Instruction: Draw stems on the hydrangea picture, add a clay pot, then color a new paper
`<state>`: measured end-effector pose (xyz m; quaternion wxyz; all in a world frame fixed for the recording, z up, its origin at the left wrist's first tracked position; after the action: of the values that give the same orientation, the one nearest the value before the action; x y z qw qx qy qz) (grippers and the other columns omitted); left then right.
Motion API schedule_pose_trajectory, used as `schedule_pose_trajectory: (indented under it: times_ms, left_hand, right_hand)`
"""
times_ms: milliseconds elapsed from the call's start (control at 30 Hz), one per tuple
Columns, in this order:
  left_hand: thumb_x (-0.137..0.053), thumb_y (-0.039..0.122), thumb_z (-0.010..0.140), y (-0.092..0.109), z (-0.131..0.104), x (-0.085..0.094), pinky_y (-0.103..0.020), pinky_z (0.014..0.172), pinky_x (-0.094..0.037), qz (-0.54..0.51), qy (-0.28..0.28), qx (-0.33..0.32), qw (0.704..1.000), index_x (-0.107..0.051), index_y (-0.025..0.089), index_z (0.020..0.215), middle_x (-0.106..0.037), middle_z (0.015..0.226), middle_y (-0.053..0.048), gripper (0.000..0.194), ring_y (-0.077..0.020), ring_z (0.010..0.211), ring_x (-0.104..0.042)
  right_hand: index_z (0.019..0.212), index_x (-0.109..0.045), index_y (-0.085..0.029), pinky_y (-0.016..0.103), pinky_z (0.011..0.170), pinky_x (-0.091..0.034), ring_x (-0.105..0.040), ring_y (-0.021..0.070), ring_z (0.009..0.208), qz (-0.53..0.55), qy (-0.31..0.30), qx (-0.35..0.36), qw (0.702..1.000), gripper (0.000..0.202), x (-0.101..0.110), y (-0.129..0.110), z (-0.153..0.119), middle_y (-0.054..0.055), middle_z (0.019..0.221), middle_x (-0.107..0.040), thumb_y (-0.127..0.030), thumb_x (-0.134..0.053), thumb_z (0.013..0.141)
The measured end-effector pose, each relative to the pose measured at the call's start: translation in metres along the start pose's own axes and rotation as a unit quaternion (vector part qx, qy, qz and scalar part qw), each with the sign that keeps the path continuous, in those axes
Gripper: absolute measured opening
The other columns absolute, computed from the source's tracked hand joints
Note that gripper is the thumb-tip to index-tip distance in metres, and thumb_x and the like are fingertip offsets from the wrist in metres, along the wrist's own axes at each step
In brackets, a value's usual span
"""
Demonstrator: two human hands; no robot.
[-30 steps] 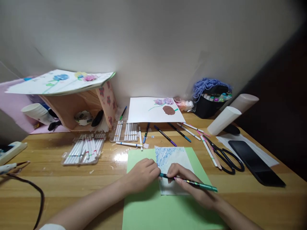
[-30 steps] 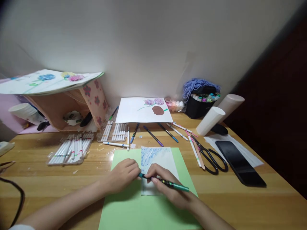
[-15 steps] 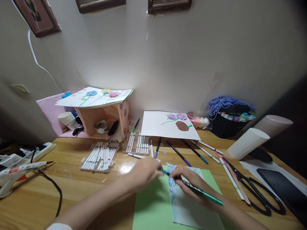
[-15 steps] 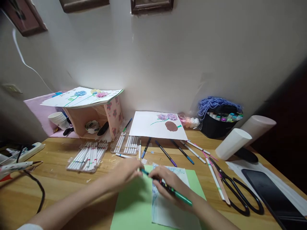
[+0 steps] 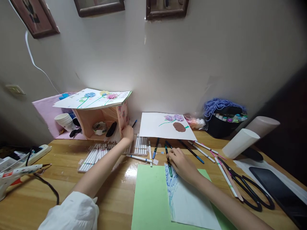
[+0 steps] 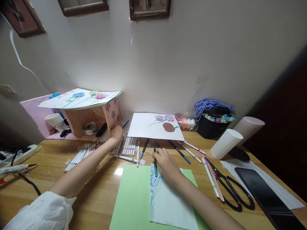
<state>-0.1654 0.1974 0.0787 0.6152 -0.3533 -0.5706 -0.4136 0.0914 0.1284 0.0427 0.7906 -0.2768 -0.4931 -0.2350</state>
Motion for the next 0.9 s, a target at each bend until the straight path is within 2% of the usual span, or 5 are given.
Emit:
schedule_pose_trajectory:
  times_ms: [333, 467, 633, 767, 900]
  left_hand:
    - [-0.022, 0.026, 0.097, 0.026, -0.169, 0.050, -0.022, 0.042, -0.036, -0.044, 0.173, -0.215, 0.960, -0.049, 0.015, 0.077, -0.053, 0.068, -0.006, 0.036, -0.0153, 0.053, -0.053]
    - [-0.023, 0.039, 0.098, 0.065, -0.240, 0.045, -0.027, 0.049, -0.041, -0.153, 0.106, -0.462, 0.867, -0.050, 0.017, 0.085, -0.054, 0.070, -0.005, 0.038, -0.0177, 0.058, -0.051]
    - [-0.024, 0.044, 0.097, 0.080, -0.243, 0.019, -0.042, 0.078, -0.044, -0.194, 0.091, -0.504, 0.836, -0.048, 0.011, 0.112, -0.057, 0.104, -0.019, 0.044, -0.0288, 0.094, -0.054]
    - [-0.024, 0.028, 0.098, 0.097, -0.247, -0.007, -0.041, 0.076, -0.043, -0.160, -0.038, -0.590, 0.791, -0.051, 0.015, 0.080, -0.057, 0.076, -0.008, 0.035, -0.0216, 0.071, -0.052]
    - [-0.025, 0.042, 0.097, 0.099, -0.260, -0.002, -0.029, 0.062, -0.041, -0.310, -0.403, -0.535, 0.675, -0.042, 0.019, 0.069, -0.047, 0.064, 0.000, 0.040, -0.0139, 0.058, -0.043]
  right_hand:
    - [0.140, -0.023, -0.025, 0.030, 0.063, -0.047, -0.059, 0.0177, 0.069, 0.165, 0.086, 0.034, 0.982, 0.054, 0.035, -0.043, -0.026, 0.005, 0.094, -0.065, -0.016, -0.041, 0.089]
    - [0.094, -0.056, -0.023, 0.026, 0.055, -0.041, -0.056, 0.0154, 0.058, 0.229, 0.077, -0.080, 0.967, 0.011, 0.038, -0.037, -0.032, 0.002, 0.073, -0.064, -0.030, -0.050, 0.088]
    - [0.057, -0.039, -0.021, 0.023, 0.042, -0.030, -0.040, 0.0094, 0.038, 0.517, -0.065, -0.189, 0.833, 0.046, 0.028, -0.031, -0.071, -0.006, 0.042, -0.039, -0.049, -0.035, 0.093]
    - [0.058, -0.039, -0.021, 0.022, 0.035, -0.016, -0.030, 0.0064, 0.031, 0.659, -0.164, -0.182, 0.711, 0.049, 0.029, -0.046, -0.103, -0.008, 0.043, -0.032, -0.056, -0.033, 0.091]
    - [0.048, -0.031, -0.023, 0.022, 0.032, -0.015, -0.027, 0.0070, 0.029, 0.693, -0.230, -0.125, 0.671, 0.052, 0.050, -0.042, -0.126, -0.008, 0.039, -0.027, -0.055, -0.044, 0.087]
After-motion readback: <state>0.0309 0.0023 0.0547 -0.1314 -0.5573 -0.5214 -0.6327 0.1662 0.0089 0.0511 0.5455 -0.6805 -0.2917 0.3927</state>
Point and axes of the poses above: each hand's wrist, its own z-axis towards the middle knuckle, its own x-axis out of the back of the hand, y = z × x, the point moved 5 cm from there along z, towards the middle knuckle
